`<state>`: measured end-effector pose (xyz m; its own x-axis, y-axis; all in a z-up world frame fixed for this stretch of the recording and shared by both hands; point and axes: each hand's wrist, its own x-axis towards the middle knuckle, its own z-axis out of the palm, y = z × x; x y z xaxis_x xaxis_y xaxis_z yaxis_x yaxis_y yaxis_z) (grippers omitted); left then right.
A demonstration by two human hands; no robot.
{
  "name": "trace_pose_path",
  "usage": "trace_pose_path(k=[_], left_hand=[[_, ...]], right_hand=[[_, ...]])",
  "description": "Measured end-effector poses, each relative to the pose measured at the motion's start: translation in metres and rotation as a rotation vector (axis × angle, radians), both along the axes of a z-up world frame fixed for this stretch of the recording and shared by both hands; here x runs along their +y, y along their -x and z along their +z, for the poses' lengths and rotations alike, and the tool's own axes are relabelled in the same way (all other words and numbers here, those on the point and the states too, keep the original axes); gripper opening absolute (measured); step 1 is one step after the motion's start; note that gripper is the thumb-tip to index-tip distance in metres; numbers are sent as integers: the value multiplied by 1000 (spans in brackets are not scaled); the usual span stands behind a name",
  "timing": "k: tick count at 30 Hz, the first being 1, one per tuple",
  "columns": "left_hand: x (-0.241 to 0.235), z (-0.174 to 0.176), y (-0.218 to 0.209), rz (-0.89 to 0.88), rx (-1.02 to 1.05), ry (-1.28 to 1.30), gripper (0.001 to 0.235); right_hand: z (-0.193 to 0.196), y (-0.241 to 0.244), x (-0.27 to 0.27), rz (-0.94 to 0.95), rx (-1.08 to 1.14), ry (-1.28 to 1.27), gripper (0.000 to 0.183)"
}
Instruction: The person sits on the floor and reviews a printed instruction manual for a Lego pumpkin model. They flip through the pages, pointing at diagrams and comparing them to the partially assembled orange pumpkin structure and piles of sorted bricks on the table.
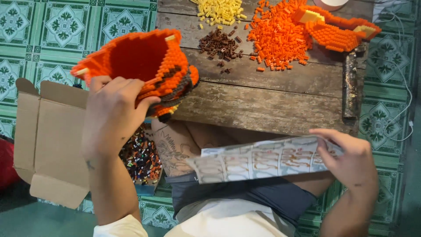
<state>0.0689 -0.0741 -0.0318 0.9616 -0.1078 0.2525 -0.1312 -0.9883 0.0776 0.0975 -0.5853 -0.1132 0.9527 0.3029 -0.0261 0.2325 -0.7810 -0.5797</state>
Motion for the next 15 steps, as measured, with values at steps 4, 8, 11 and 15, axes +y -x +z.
trace_pose_path(k=[4, 8, 11, 15], left_hand=[[-15, -13, -12, -39, -34, 10, 25], [-24, -21, -15, -87, -27, 94, 26], [-30, -22, -12, -115, -46, 141, 30], [-43, -23, -2, -25, -133, 81, 53]], right_hand=[[-16, 16, -11, -26, -8, -6, 55], [-28, 27, -11, -35, 35, -22, 57], [-30, 34, -7, -50, 25, -66, 55], [-39, 37, -12, -17, -29, -104, 50]])
